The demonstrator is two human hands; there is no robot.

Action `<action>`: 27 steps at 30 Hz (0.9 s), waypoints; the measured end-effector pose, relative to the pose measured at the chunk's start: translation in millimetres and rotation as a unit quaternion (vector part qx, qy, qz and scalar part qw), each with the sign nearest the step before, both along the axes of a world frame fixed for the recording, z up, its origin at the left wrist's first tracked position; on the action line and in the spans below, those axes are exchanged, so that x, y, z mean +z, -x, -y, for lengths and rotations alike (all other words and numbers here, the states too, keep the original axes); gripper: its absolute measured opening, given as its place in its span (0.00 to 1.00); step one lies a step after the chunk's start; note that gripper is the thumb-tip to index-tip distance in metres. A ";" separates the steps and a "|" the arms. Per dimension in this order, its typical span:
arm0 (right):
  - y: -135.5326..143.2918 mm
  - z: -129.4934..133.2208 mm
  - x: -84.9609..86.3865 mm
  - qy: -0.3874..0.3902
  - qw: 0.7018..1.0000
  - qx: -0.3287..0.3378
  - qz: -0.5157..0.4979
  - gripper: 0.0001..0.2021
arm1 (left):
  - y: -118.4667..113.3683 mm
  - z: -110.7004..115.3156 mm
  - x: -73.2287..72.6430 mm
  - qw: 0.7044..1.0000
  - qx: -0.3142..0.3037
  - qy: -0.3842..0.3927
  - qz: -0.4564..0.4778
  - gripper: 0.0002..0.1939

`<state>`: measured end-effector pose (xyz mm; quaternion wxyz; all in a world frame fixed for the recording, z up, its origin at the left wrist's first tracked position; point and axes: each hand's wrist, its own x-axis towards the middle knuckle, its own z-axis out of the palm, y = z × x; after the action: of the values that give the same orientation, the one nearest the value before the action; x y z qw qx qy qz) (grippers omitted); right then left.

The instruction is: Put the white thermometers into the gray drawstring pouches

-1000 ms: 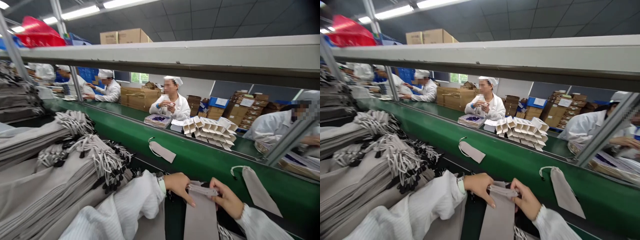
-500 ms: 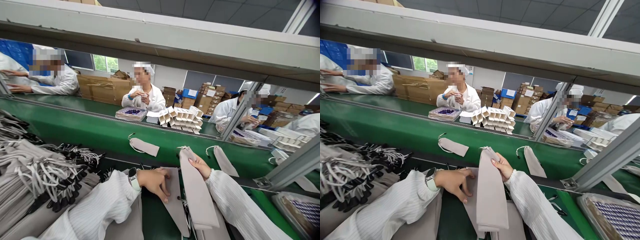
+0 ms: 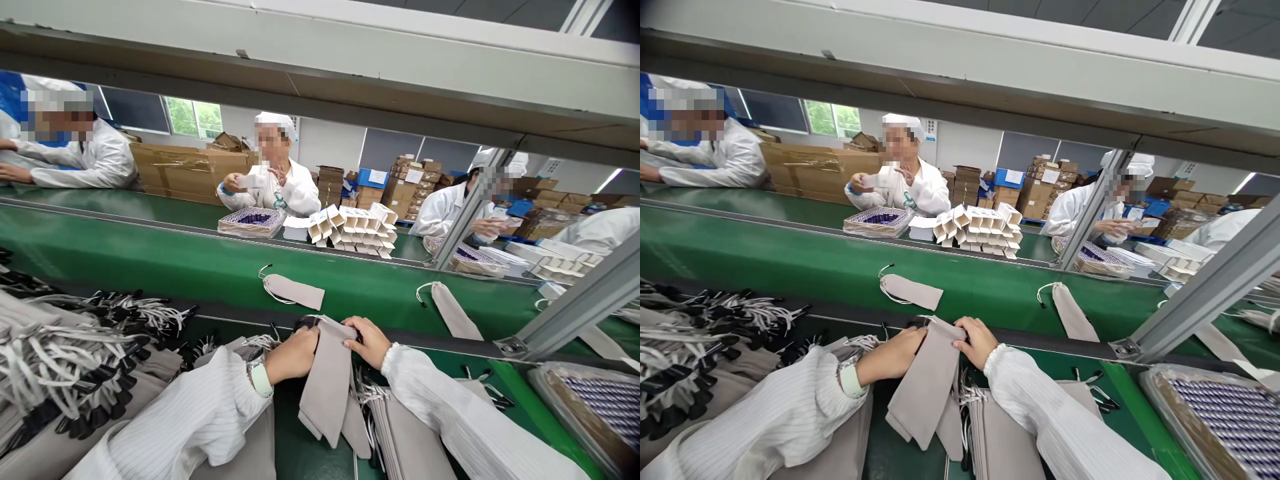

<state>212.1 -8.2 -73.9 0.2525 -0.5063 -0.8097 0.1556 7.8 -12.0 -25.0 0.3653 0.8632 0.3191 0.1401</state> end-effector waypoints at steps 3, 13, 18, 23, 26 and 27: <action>-0.3 0.1 0.2 0.002 1.000 0.021 0.011 0.13 | 0.7 -0.1 2.1 0.999 0.017 0.041 0.013 0.19; -0.8 -5.1 -5.3 0.091 0.968 -0.042 -0.228 0.13 | -18.9 6.7 -3.0 0.938 0.162 0.275 0.136 0.15; -3.5 -12.2 -12.0 0.195 0.876 -0.070 -0.436 0.19 | -15.3 2.8 -8.9 0.886 0.165 0.358 0.244 0.20; -7.5 -15.1 -16.3 0.212 0.847 -0.080 -0.481 0.24 | -14.5 7.8 1.0 0.868 0.110 0.435 0.212 0.27; -10.3 -14.5 -15.9 0.202 0.867 -0.087 -0.448 0.24 | -14.8 12.0 9.8 0.836 0.075 0.474 0.265 0.24; -11.4 -14.2 -15.7 0.193 0.877 -0.090 -0.431 0.23 | -14.9 12.5 11.5 0.825 0.077 0.491 0.268 0.25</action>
<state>223.6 6.0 -89.6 0.4869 -0.4981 -0.5256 0.4883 22.8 -24.4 -13.5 0.8001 0.4708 0.3006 0.2188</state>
